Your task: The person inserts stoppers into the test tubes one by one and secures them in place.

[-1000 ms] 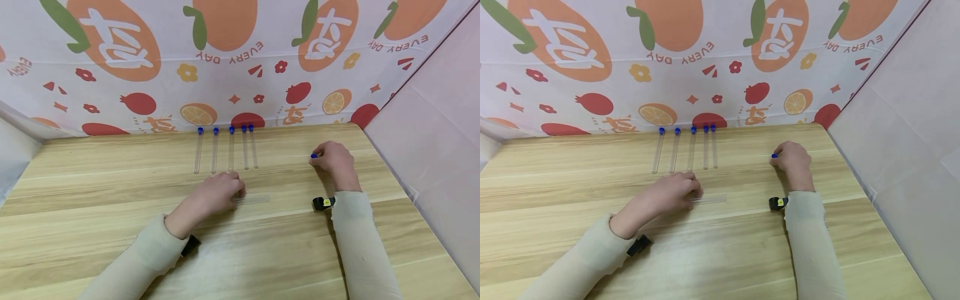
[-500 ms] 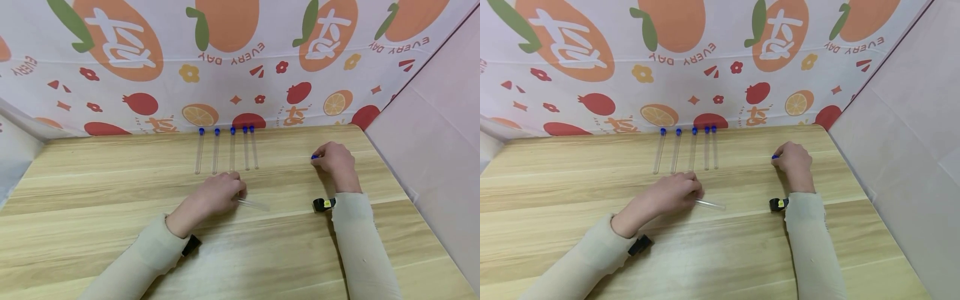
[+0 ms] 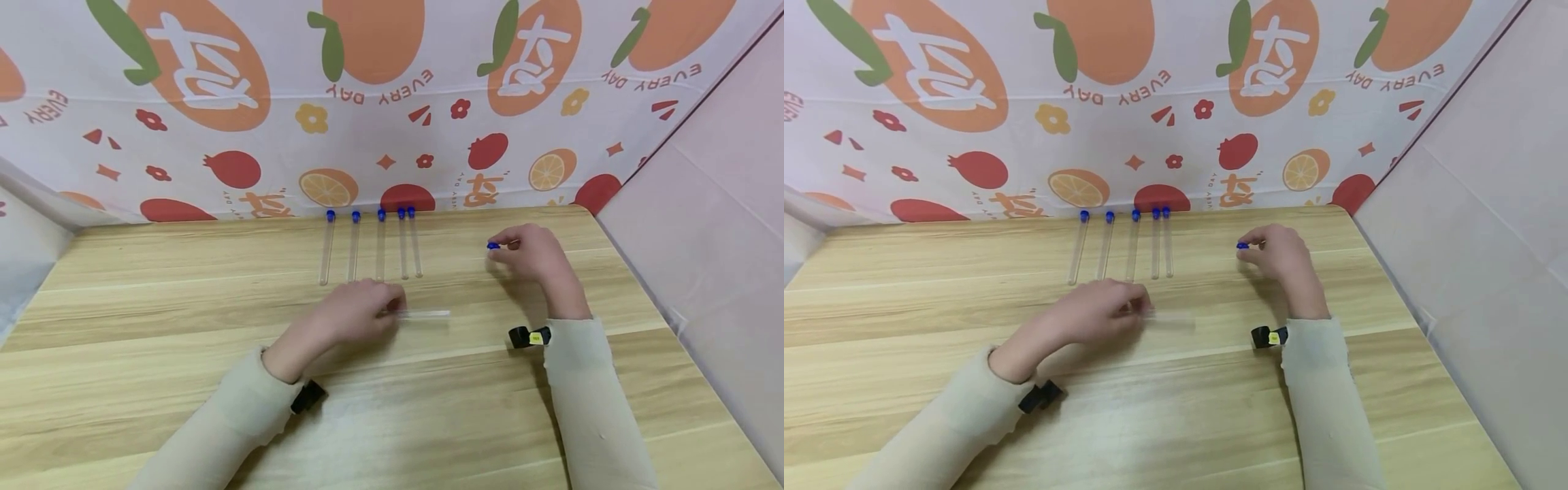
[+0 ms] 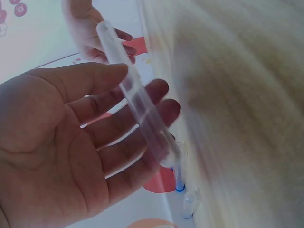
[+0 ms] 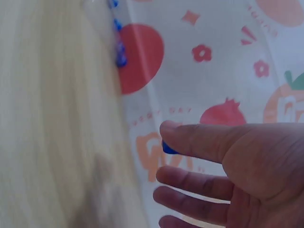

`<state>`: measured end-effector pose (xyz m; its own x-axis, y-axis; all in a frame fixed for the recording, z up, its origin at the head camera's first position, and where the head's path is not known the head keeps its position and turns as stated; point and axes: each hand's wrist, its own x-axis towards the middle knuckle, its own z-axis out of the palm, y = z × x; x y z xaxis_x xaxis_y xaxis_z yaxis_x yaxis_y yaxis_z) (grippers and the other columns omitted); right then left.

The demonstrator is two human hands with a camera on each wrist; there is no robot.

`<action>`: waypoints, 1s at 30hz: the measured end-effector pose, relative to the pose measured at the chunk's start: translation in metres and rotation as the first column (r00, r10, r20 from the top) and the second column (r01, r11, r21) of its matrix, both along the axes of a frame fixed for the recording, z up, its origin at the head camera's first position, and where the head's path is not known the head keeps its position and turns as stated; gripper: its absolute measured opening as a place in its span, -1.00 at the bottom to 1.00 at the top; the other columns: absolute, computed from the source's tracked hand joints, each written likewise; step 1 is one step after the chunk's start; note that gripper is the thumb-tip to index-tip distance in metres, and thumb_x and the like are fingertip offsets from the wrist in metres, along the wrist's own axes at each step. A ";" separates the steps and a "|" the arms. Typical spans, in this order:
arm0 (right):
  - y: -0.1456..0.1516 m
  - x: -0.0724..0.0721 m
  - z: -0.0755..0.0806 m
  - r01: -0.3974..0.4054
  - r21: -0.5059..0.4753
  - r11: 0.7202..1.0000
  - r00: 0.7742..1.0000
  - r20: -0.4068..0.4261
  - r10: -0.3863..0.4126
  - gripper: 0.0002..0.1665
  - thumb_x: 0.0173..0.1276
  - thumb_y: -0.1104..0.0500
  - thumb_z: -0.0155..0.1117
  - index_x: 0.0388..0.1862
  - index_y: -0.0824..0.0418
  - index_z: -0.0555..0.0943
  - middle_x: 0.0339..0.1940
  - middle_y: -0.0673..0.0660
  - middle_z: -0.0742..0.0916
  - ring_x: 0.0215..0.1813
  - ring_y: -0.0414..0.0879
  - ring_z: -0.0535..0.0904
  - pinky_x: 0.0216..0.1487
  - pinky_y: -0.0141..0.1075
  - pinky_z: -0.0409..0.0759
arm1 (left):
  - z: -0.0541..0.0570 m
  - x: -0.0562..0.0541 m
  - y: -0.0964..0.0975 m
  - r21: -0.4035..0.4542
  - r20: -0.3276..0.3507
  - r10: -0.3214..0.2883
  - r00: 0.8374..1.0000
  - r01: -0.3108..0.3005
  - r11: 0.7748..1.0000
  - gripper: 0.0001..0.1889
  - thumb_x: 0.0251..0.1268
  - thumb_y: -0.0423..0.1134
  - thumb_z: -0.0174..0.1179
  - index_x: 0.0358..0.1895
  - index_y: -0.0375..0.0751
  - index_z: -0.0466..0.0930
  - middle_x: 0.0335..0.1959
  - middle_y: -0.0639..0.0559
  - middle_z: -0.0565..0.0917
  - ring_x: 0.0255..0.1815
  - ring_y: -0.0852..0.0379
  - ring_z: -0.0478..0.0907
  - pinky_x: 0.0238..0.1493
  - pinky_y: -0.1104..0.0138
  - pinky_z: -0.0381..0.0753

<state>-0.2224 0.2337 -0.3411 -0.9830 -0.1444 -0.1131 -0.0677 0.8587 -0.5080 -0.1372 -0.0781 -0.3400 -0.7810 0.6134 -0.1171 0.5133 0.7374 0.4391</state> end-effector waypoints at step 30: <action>-0.043 0.022 0.037 -0.339 -0.403 0.850 0.938 -0.217 0.271 -0.71 0.28 0.14 0.47 -0.08 0.18 0.64 -0.26 0.06 0.72 -0.26 -0.06 0.59 -0.29 -0.28 0.59 | 0.012 -0.023 -0.010 0.567 0.475 -0.048 0.879 -0.264 0.780 -0.80 0.50 -0.39 0.04 0.07 -0.38 0.50 -0.11 -0.34 0.72 -0.20 -0.38 0.65 -0.25 0.19 0.66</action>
